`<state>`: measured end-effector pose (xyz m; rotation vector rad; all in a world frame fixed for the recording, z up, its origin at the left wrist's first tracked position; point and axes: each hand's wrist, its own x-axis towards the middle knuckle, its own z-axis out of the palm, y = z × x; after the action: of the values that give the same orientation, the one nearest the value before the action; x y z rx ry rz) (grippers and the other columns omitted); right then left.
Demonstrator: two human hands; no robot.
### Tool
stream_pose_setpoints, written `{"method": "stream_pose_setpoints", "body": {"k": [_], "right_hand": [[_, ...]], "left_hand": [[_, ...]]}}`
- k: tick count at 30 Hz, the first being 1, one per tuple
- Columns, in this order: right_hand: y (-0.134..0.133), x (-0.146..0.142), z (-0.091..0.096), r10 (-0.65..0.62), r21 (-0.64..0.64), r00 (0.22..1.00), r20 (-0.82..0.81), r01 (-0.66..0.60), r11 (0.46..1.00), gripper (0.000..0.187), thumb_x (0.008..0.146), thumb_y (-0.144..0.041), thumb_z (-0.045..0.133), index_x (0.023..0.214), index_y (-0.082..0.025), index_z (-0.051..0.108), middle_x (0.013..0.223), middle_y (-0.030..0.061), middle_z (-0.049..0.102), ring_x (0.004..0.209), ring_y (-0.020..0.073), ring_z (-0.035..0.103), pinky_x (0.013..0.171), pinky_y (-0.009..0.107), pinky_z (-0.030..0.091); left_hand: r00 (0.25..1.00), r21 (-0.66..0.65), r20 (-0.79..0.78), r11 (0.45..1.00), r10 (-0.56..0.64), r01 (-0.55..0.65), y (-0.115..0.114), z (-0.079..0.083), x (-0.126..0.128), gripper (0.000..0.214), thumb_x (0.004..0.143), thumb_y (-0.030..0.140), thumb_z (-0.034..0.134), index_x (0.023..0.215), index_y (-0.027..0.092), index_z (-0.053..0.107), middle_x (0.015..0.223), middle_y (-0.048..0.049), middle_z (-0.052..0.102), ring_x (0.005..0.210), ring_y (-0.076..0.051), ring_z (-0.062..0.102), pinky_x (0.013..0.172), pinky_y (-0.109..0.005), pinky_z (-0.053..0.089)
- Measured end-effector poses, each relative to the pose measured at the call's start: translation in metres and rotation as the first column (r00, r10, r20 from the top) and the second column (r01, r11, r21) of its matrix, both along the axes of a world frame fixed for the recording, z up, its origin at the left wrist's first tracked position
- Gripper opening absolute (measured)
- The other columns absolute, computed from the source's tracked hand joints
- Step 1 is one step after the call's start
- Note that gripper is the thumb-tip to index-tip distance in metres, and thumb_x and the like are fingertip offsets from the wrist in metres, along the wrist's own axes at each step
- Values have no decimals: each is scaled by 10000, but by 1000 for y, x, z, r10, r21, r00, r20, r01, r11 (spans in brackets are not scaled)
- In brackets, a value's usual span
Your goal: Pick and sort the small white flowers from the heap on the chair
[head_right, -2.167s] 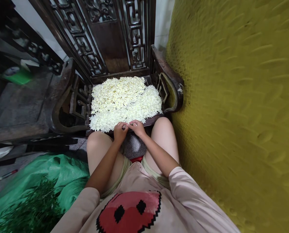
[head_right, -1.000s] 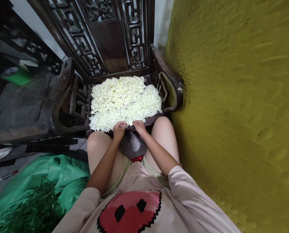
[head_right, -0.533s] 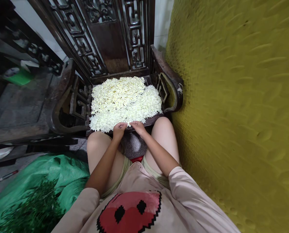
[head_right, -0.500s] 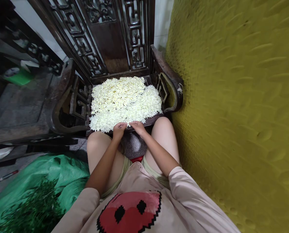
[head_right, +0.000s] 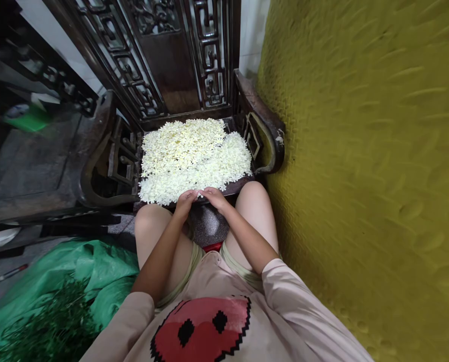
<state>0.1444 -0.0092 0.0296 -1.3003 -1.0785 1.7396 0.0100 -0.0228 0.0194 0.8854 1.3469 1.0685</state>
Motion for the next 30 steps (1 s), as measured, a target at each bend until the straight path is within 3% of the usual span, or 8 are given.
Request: {"method": "stream_pose_setpoints", "body": {"k": [8,13,18,24,30], "right_hand": [[1,-7,-16,-9,28,999,53,8,1000,225,651,-402,561,605,-192,494,489,-70,399,491,83,343,524,230,275],[2,-8,-20,-61,-21,998,28,62,998,209,648,-379,546,746,-195,562,526,-62,454,510,92,393,550,231,317],[3,-5,-18,-75,66,995,67,71,995,249,681,-424,526,719,-189,596,663,-24,560,608,108,464,636,242,370],[1,-4,-11,-75,238,985,157,36,970,307,651,-479,621,746,-187,621,807,16,627,838,165,535,862,300,363],[1,-2,-10,-46,239,989,138,12,971,288,637,-453,654,754,-191,645,842,30,655,872,184,568,885,315,368]], "left_hand": [[987,-81,163,997,-2,15,3,-4,-1,390,555,528,691,610,171,545,559,25,474,543,-82,410,572,-229,346],[997,-84,19,993,79,-77,2,0,0,364,573,505,677,660,169,570,572,25,496,551,-91,432,584,-239,351],[987,-29,-83,989,141,-144,0,3,2,306,594,452,671,634,163,578,553,34,501,554,-92,440,600,-239,358],[993,-61,-70,993,98,-103,1,1,1,300,580,441,672,656,159,602,574,25,528,559,-96,450,607,-242,363],[999,-123,31,992,38,-34,2,-6,-3,357,580,501,675,673,162,610,592,14,531,540,-84,425,564,-232,347]]}}
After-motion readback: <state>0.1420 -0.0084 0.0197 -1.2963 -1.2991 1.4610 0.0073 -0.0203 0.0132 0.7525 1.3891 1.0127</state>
